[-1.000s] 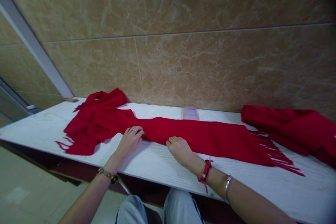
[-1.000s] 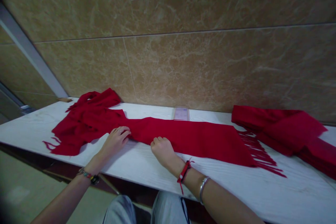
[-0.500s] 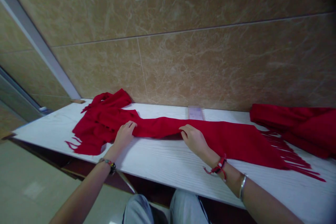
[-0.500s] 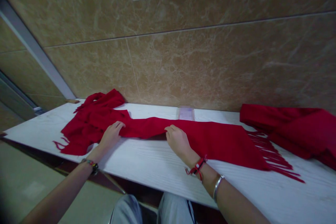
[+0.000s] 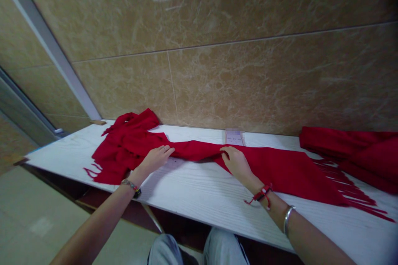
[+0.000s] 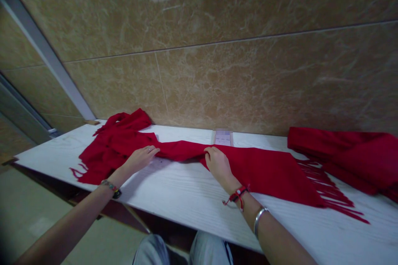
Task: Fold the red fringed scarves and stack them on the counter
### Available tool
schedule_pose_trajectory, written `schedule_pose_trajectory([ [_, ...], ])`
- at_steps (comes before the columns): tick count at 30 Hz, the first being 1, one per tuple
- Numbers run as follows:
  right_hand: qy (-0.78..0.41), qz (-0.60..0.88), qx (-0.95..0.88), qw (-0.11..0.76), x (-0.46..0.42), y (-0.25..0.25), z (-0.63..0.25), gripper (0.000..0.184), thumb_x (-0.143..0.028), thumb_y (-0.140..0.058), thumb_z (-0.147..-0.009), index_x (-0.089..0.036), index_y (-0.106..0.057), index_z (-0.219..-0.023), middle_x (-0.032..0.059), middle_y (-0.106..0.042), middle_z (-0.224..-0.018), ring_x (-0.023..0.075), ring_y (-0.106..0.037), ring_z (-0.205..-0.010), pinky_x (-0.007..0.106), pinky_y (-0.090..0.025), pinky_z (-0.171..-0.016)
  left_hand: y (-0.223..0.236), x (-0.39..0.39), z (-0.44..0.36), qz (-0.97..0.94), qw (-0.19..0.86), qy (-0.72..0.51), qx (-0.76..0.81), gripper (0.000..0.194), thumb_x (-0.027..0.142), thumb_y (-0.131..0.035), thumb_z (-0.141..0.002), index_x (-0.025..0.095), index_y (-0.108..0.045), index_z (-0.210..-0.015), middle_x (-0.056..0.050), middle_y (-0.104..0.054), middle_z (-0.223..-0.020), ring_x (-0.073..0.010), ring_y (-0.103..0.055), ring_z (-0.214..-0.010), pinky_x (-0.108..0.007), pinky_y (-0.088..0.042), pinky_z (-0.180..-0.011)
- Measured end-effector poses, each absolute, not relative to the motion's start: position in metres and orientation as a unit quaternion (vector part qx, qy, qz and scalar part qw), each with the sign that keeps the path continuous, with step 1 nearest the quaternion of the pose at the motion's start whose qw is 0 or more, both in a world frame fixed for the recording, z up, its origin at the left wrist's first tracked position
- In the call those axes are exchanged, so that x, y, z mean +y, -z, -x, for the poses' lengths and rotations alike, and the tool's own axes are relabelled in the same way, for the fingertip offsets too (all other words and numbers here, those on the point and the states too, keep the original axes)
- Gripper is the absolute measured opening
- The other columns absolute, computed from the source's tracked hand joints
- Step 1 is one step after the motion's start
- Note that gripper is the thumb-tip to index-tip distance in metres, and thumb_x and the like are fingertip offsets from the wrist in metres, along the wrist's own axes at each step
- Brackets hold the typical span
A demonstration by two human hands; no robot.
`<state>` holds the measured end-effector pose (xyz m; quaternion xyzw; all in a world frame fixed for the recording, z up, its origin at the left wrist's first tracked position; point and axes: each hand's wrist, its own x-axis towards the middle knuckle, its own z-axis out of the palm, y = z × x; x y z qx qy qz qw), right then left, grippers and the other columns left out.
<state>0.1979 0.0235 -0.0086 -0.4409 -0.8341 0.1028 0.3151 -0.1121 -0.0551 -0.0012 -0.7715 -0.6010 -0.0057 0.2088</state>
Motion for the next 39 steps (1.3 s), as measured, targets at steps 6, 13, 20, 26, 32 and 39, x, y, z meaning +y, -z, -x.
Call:
schedule_pose_trajectory([
  [6, -0.138, 0.453, -0.831, 0.292, 0.036, 0.018, -0.197, 0.021, -0.012, -0.047, -0.078, -0.014, -0.064, -0.090, 0.0069, -0.067, -0.090, 0.0168, -0.060, -0.082, 0.025, -0.043, -0.075, -0.020, -0.018, 0.137, 0.720, 0.267, 0.019, -0.641, 0.035, 0.006, -0.032, -0.084, 0.014, -0.043, -0.117, -0.011, -0.058, -0.102, -0.0176, -0.061, -0.084, -0.026, -0.049, -0.067],
  [13, -0.140, 0.451, -0.836, 0.279, 0.038, 0.017, -0.197, 0.023, -0.011, -0.046, -0.077, -0.014, -0.065, -0.090, 0.0069, -0.067, -0.090, 0.0168, -0.060, -0.084, 0.024, -0.042, -0.077, -0.002, -0.009, 0.130, 0.777, 0.254, -0.023, -0.575, 0.028, 0.001, -0.038, -0.079, 0.016, -0.053, -0.097, -0.009, -0.056, -0.105, -0.0150, -0.061, -0.082, -0.023, -0.049, -0.063],
  [20, -0.148, 0.456, -0.837, 0.264, 0.036, 0.018, -0.196, 0.023, -0.012, -0.045, -0.078, -0.014, -0.064, -0.091, 0.0072, -0.066, -0.092, 0.0160, -0.059, -0.085, 0.023, -0.041, -0.079, 0.000, -0.040, 0.100, 0.841, 0.227, 0.073, -0.486, 0.014, 0.018, -0.049, -0.080, 0.016, -0.057, -0.091, -0.010, -0.050, -0.116, -0.0203, -0.047, -0.108, -0.037, -0.038, -0.092],
  [26, -0.153, 0.456, -0.837, 0.262, 0.036, 0.017, -0.197, 0.023, -0.013, -0.045, -0.079, -0.015, -0.064, -0.091, 0.0069, -0.066, -0.092, 0.0158, -0.059, -0.085, 0.023, -0.041, -0.079, 0.003, -0.039, 0.074, 0.851, 0.195, 0.103, -0.477, 0.015, 0.021, -0.047, -0.084, 0.016, -0.060, -0.079, -0.008, -0.052, -0.112, -0.0183, -0.046, -0.106, -0.036, -0.037, -0.093],
  [32, -0.151, 0.448, -0.839, 0.269, 0.035, 0.013, -0.197, 0.021, -0.013, -0.047, -0.078, -0.015, -0.064, -0.089, 0.0069, -0.066, -0.089, 0.0164, -0.060, -0.083, 0.024, -0.043, -0.075, -0.010, -0.048, 0.082, 0.800, 0.170, 0.189, -0.544, 0.017, 0.022, -0.041, -0.087, 0.015, -0.056, -0.085, -0.006, -0.058, -0.087, -0.0145, -0.054, -0.082, -0.028, -0.045, -0.078],
  [39, -0.161, 0.426, -0.847, 0.274, 0.030, 0.012, -0.195, 0.020, -0.013, -0.046, -0.080, -0.016, -0.064, -0.089, 0.0071, -0.066, -0.091, 0.0160, -0.059, -0.086, 0.025, -0.042, -0.078, -0.012, -0.070, 0.085, 0.781, 0.133, 0.129, -0.596, 0.014, 0.022, -0.043, -0.085, 0.016, -0.055, -0.082, -0.005, -0.061, -0.083, -0.0167, -0.056, -0.079, -0.029, -0.044, -0.075],
])
